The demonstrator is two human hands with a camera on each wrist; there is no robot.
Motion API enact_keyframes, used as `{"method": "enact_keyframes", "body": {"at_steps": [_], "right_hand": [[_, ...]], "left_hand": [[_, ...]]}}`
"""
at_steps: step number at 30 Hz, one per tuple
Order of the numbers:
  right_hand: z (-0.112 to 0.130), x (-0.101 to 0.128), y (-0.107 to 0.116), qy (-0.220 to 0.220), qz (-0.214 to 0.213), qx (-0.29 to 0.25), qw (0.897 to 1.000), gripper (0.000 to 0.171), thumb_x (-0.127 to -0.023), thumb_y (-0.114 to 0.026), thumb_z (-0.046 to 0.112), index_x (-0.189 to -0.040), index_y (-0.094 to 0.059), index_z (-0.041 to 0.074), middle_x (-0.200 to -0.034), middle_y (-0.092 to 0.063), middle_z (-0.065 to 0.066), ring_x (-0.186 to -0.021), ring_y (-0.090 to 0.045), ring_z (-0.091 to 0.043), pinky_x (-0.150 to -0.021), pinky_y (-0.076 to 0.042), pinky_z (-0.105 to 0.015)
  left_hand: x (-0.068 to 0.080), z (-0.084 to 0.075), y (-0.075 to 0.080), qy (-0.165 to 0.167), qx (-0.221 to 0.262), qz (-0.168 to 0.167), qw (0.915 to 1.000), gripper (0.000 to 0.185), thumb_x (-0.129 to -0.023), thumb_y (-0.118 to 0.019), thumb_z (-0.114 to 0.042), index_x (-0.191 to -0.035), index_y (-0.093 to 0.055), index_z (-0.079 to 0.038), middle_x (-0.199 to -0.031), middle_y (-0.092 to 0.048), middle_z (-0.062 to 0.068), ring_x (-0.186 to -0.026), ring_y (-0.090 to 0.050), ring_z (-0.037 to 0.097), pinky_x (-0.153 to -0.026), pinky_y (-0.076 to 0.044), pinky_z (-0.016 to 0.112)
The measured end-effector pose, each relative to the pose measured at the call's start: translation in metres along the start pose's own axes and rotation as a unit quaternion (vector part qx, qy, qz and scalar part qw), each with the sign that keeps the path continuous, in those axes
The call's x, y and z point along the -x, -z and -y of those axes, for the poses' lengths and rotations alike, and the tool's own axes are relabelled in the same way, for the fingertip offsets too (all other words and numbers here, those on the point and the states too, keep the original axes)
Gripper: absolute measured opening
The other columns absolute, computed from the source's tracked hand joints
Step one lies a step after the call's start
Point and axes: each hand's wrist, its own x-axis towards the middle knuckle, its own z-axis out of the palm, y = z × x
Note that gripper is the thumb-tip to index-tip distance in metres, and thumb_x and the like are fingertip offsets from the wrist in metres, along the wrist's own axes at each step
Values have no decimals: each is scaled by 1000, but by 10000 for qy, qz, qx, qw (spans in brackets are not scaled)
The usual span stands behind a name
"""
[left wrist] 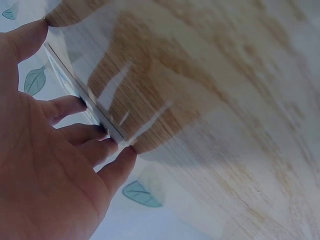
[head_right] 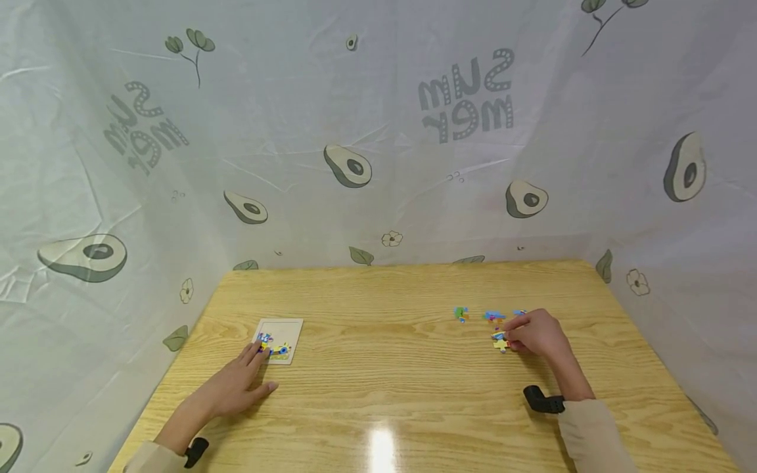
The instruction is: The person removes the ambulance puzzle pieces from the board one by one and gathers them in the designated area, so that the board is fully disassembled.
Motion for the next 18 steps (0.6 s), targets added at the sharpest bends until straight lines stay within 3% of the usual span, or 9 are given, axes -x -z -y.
{"method": "enact_keyframes", "body": {"at_steps": [18], "right_hand": [[1,-4,-7,234,-294,773,9963,25,-91,-65,13,-103,-73,-8,-83,-76,-13,-68,-68,-17,-57,-54,-31]], "left_hand": [[0,1,-2,56,30,-23,10000,80,-97,-54,-54,-153,-32,-2,-162,-19,27,-150,-21,45,-114,-31,64]]}}
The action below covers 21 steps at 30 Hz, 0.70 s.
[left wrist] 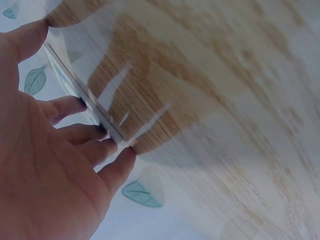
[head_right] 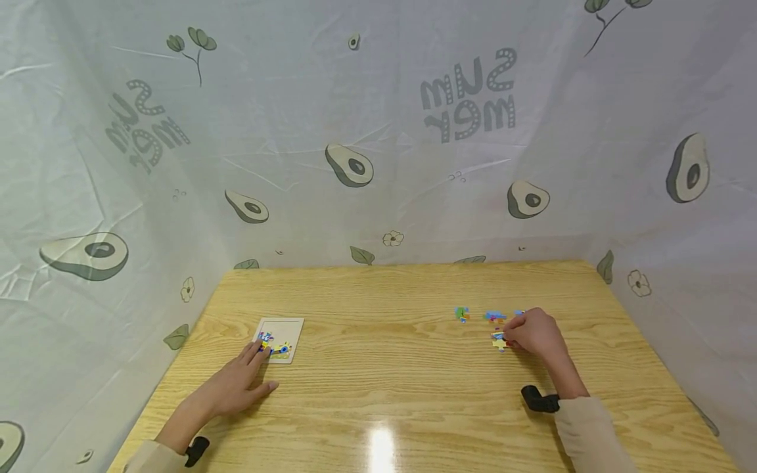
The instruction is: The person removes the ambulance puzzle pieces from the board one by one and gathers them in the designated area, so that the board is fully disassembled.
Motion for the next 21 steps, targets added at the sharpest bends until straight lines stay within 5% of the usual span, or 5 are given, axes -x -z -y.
{"method": "enact_keyframes", "body": {"at_steps": [10,21], "right_hand": [[2,-1,-1,357,-207,666,9969,19,-89,-66,15,-94,-77,0,-85,-75,-12,-67,-59,-16,-57,-46,-29],[2,3,-1,270,-179,618,9976,16,-89,-67,15,-88,-78,5,-79,-73,-7,-65,-56,-16,-55,-43,-29]], "left_hand": [[-1,2,0,32,-46,27,10000,80,-96,-56,-53,-153,-32,-3,-162,-18,27,-150,-21,45,-113,-32,64],[0,1,-2,38,67,59,10000,80,-97,-53,-54,-154,-30,-3,-163,-16,26,-151,-18,44,-115,-29,64]]}}
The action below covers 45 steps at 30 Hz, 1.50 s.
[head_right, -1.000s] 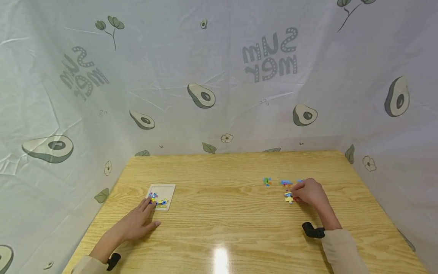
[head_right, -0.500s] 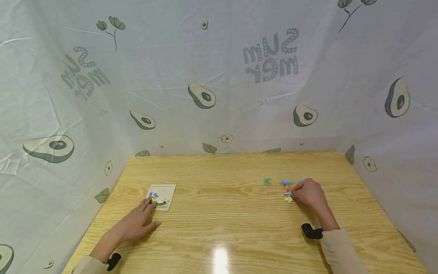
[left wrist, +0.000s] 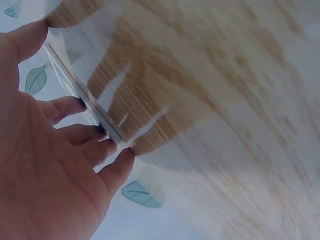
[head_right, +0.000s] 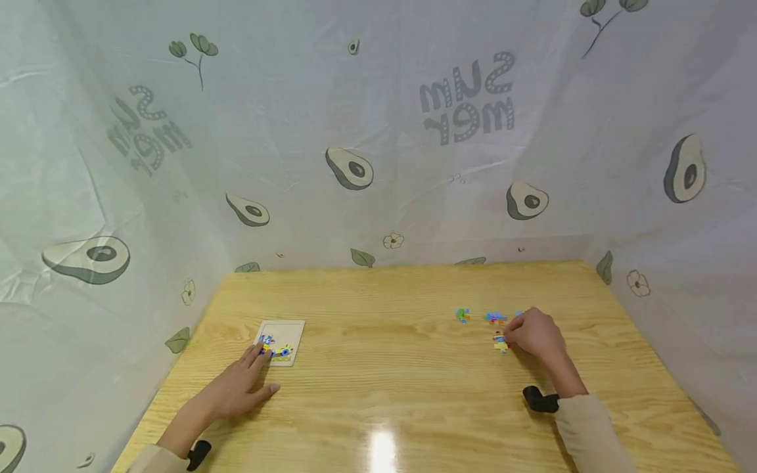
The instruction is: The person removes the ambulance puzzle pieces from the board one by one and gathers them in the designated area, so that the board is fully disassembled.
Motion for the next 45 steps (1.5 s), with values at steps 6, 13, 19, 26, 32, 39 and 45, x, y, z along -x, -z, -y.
{"method": "enact_keyframes", "body": {"at_steps": [6,13,19,26,32,39,45], "right_hand": [[-2,2,-2,22,70,-16,10000,15,-89,-68,16,-88,-79,5,-79,-74,-7,-65,-58,-16,-55,-45,-29],[-3,1,2,129,70,-78,9999,16,-89,-67,17,-86,-79,6,-77,-74,-6,-62,-57,-18,-54,-44,-30],[9,2,26,133,-147,-315,9993,29,-94,-64,24,-106,-75,1,-106,-71,-25,-82,-66,-31,-64,-54,-37],[54,-7,44,467,-574,-598,9955,41,-97,-62,38,-116,-70,3,-106,-73,-18,-83,-66,-20,-67,-54,-32],[104,-26,31,1158,-577,-690,9892,38,-99,-59,39,-113,-71,6,-97,-75,-12,-82,-67,-18,-72,-56,-33],[178,-56,-16,2167,133,-1145,9694,23,-99,-60,30,-106,-74,13,-91,-74,-9,-77,-67,-15,-70,-58,-35],[238,-67,-81,2564,911,-1414,9518,19,-99,-60,27,-102,-74,15,-89,-73,-10,-78,-69,-21,-67,-57,-32]], "left_hand": [[3,-2,-5,63,124,70,9999,80,-97,-54,-53,-154,-30,-3,-163,-16,26,-151,-18,44,-115,-27,66],[1,-1,-3,-14,12,-23,10000,80,-98,-52,-53,-154,-29,-2,-163,-15,26,-151,-17,44,-115,-28,66],[-3,0,0,-86,-121,-67,9999,80,-98,-52,-53,-154,-29,-1,-162,-16,27,-151,-18,45,-114,-30,66],[-5,0,3,-25,-53,-26,10000,79,-97,-54,-52,-154,-30,-2,-162,-17,28,-151,-18,45,-114,-29,66],[-2,0,1,-5,79,19,10000,80,-98,-53,-51,-155,-28,-2,-163,-15,27,-151,-15,45,-115,-27,67],[-3,2,0,-93,-2,-217,9997,82,-98,-55,-49,-155,-25,1,-162,-14,28,-151,-16,46,-115,-28,65],[0,2,-6,-288,25,-226,9993,81,-100,-52,-47,-155,-20,4,-163,-16,25,-151,-17,44,-119,-25,61]]}}
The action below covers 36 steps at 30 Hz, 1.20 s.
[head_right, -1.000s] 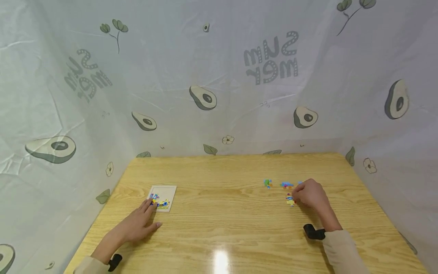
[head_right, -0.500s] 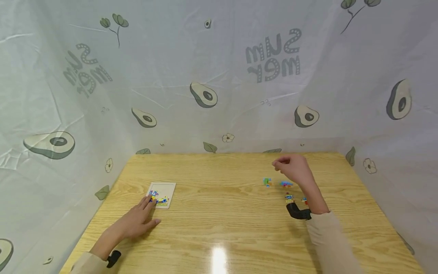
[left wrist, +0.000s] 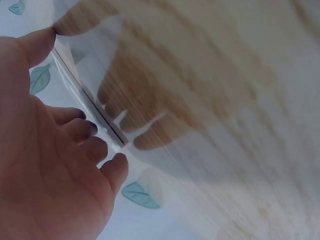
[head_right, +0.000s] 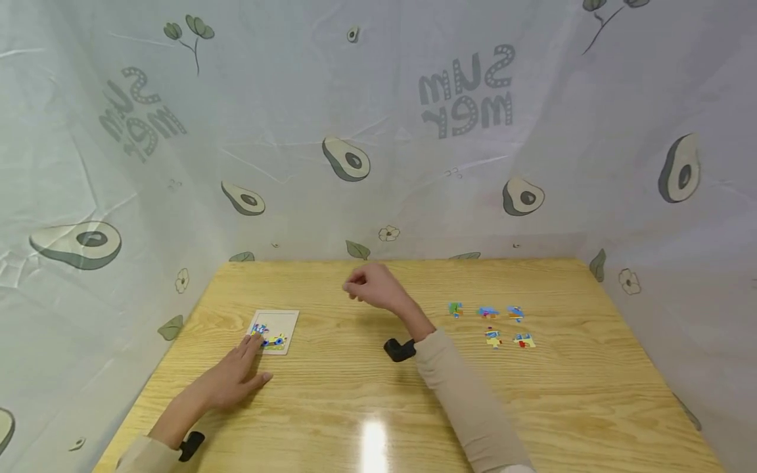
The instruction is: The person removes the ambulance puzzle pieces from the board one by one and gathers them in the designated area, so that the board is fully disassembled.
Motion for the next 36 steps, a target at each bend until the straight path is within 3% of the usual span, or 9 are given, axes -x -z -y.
{"method": "enact_keyframes", "body": {"at_steps": [6,13,17,25,32,36], "right_hand": [[17,-39,-71,163,523,-223,9983,18,-98,-61,23,-93,-76,14,-87,-75,-14,-83,-71,-31,-62,-54,-24],[27,-63,-141,96,607,-22,9981,17,-96,-64,18,-95,-77,7,-82,-74,-1,-66,-59,-6,-60,-47,-17],[30,-70,-168,50,394,224,9990,13,-94,-65,19,-93,-76,11,-82,-71,4,-66,-55,-2,-62,-46,-15],[33,-70,-198,-128,64,925,9956,19,-94,-66,26,-105,-71,11,-86,-66,4,-70,-55,-4,-66,-47,-15],[40,-72,-206,21,-46,1768,9842,25,-92,-67,28,-111,-72,13,-103,-69,3,-94,-61,-9,-83,-52,-21],[44,-73,-206,-110,-49,2078,9781,29,-90,-68,30,-114,-71,14,-107,-68,2,-100,-61,-13,-85,-54,-22]], "left_hand": [[3,-4,-3,11,-39,79,10000,80,-101,-47,-49,-154,-21,5,-164,-15,23,-152,-14,43,-119,-24,62],[9,-9,-3,218,-64,154,9996,78,-102,-46,-50,-154,-23,5,-163,-15,23,-152,-16,41,-117,-27,63],[11,-11,-2,226,-104,107,9996,77,-102,-46,-49,-154,-24,4,-164,-16,22,-152,-17,40,-117,-28,62],[15,-10,0,350,-60,82,9993,77,-102,-47,-48,-153,-26,5,-163,-18,23,-151,-20,42,-116,-29,62],[14,-8,-3,252,-69,4,9997,77,-101,-48,-49,-152,-29,4,-163,-22,21,-150,-24,40,-117,-31,58],[11,-8,-2,165,-39,-23,9999,78,-100,-50,-50,-153,-28,3,-164,-21,18,-151,-24,38,-118,-32,56]]}}
